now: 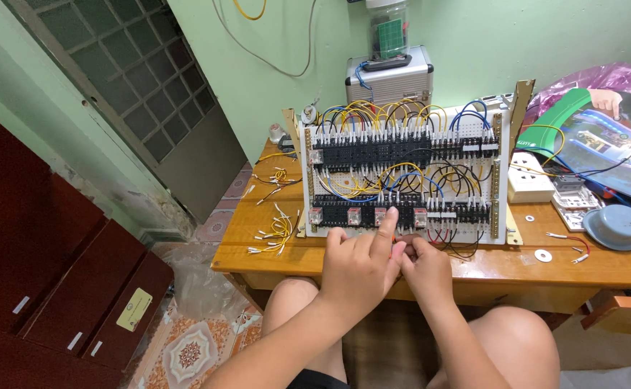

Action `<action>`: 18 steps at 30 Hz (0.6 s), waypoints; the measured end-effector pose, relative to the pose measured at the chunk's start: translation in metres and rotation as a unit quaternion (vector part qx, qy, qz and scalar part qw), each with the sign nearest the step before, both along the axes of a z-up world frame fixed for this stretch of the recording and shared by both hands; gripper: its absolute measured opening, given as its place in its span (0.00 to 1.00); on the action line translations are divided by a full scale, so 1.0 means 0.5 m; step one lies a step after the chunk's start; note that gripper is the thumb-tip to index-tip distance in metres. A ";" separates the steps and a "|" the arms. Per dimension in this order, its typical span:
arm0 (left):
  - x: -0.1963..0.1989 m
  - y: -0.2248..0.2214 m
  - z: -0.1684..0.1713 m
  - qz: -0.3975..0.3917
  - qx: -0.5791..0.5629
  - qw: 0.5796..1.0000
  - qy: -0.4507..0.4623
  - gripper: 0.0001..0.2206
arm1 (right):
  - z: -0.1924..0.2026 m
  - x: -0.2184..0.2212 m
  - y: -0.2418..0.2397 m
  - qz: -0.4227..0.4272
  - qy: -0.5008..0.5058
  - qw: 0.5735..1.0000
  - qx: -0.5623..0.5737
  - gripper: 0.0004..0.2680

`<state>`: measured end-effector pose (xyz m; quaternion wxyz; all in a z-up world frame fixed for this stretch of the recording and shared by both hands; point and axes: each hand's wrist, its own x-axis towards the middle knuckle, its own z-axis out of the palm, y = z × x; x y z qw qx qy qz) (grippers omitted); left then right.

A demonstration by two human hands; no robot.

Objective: Tightening screws on an electrical terminal block using a manual screwdriver.

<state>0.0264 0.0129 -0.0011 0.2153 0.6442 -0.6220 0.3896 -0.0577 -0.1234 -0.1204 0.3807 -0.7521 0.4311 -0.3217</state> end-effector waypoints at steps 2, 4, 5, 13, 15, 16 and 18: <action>0.001 -0.006 -0.007 0.044 -0.027 0.999 -0.003 0.28 | -0.012 0.001 -0.005 -0.003 0.019 0.999 -0.025 0.07; -0.019 0.002 0.011 0.068 -0.022 0.997 0.015 0.32 | 0.011 -0.004 0.007 0.001 -0.007 1.000 0.010 0.07; -0.028 0.006 0.021 0.094 -0.018 0.995 0.033 0.38 | 0.024 -0.004 0.012 0.007 -0.034 0.998 0.044 0.08; 0.005 -0.010 0.005 0.060 -0.022 0.997 0.033 0.29 | -0.020 0.006 -0.004 -0.010 0.019 0.998 -0.060 0.07; 0.000 -0.006 0.018 0.082 -0.002 0.996 0.046 0.35 | -0.038 0.010 -0.009 -0.011 0.023 0.997 -0.071 0.07; -0.005 -0.002 0.029 0.020 -0.018 0.998 0.052 0.33 | -0.048 0.013 -0.010 -0.023 -0.007 0.995 -0.101 0.03; -0.001 -0.005 0.021 -0.040 -0.036 0.997 0.058 0.34 | -0.059 0.018 -0.011 -0.031 -0.037 0.990 -0.132 0.04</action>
